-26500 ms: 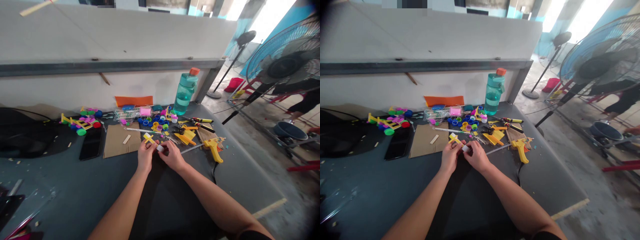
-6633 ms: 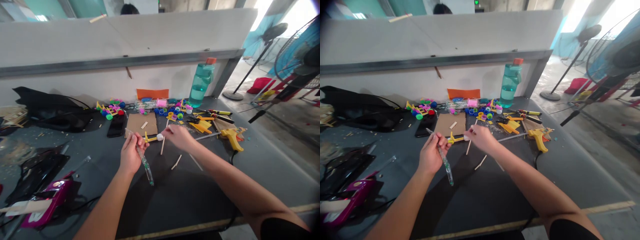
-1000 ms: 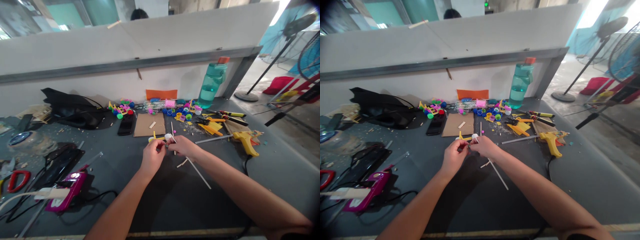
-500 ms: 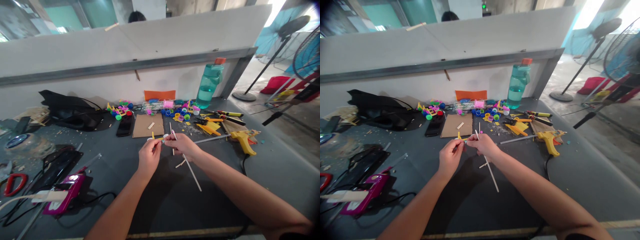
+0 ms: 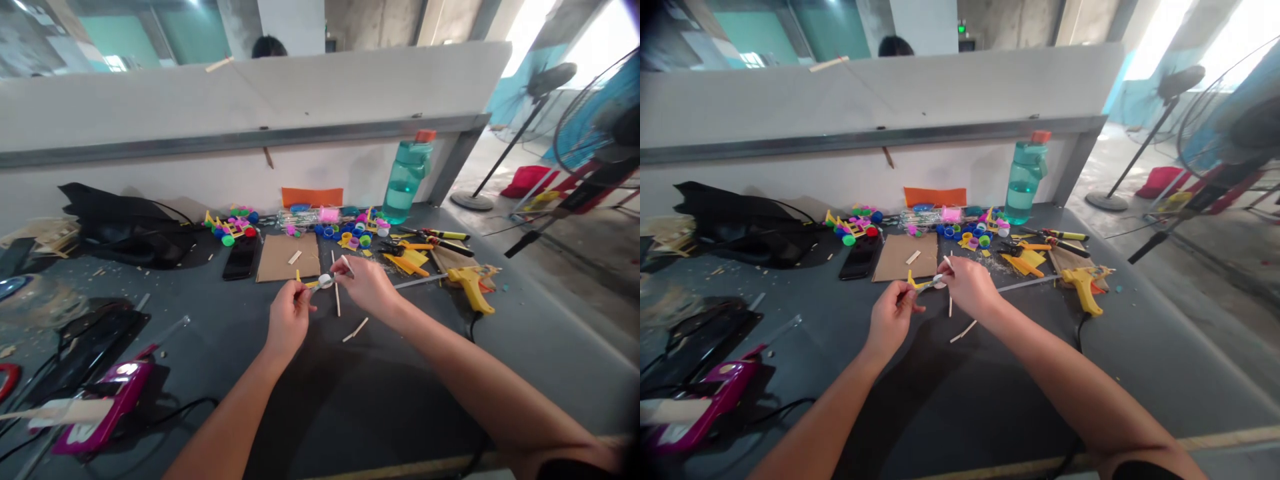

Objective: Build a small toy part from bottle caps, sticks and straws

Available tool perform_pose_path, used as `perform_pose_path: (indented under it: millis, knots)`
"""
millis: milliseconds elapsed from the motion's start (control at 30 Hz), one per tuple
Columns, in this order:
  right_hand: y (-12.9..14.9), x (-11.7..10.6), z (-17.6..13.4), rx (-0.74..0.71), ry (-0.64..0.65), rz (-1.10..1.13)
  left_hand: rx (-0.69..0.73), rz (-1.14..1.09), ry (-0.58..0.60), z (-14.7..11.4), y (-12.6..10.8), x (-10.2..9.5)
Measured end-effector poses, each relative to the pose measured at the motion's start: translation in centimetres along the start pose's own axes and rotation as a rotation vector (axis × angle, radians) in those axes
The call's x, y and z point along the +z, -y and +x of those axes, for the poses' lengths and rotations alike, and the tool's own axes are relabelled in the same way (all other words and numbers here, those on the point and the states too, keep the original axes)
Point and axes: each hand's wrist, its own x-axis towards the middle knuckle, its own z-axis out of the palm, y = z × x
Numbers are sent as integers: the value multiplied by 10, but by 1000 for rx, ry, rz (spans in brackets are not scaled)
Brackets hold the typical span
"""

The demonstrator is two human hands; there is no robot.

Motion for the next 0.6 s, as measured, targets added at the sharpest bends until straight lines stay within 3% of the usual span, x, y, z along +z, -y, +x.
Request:
perform_pose_path:
  millis: [167,300,433,600]
  knots:
    - [5,-13,-1,-92,-12,-231,-61,-115,32,3,6,2]
    - [0,-17,12,-44,49,-212,-121,-202,43,3,12,8]
    - [-36,-40,47,43,-7,-168,-45,-65,101,0,16,14]
    - [-102,-99,76,334,-159,-419,223,196,212,1,24,19]
